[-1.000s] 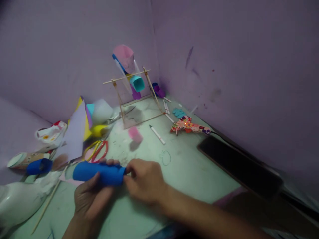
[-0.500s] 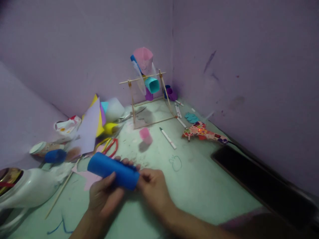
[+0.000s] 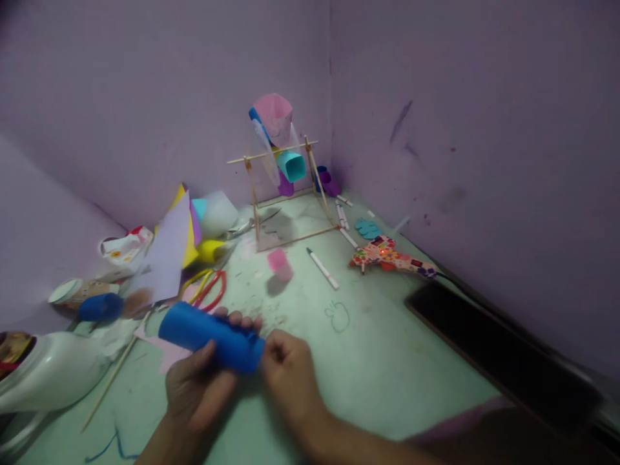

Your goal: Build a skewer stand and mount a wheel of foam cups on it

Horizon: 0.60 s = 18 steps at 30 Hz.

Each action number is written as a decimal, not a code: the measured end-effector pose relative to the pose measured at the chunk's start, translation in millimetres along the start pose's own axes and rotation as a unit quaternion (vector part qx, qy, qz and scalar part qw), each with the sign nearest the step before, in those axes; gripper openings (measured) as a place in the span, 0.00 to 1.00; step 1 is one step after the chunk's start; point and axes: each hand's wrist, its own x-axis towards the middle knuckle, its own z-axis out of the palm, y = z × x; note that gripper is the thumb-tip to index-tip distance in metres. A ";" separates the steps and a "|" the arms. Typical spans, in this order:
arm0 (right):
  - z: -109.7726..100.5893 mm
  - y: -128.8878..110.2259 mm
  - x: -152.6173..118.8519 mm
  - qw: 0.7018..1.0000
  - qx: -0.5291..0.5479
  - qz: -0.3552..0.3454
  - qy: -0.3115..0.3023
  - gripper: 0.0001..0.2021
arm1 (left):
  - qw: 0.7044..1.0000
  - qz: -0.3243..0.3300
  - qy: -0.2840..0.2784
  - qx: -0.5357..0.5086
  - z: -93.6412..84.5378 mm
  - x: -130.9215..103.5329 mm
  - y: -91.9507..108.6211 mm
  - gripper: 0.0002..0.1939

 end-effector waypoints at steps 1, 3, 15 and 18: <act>-0.2 2.0 0.6 1.000 -0.012 -0.003 -0.007 0.13 | 1.000 0.000 0.002 0.004 0.1 -0.4 0.4 0.15; 0.2 5.9 1.2 0.999 -0.030 -0.010 -0.017 0.13 | 1.000 0.001 0.008 0.012 0.3 -1.2 1.1 0.15; -0.3 3.6 -3.1 0.997 0.028 0.034 -0.059 0.09 | 0.999 -0.008 -0.028 0.030 -2.0 -1.6 3.9 0.21; -2.1 6.3 -3.5 0.995 0.048 0.059 -0.069 0.07 | 0.998 0.028 -0.051 0.034 2.0 -4.4 6.3 0.23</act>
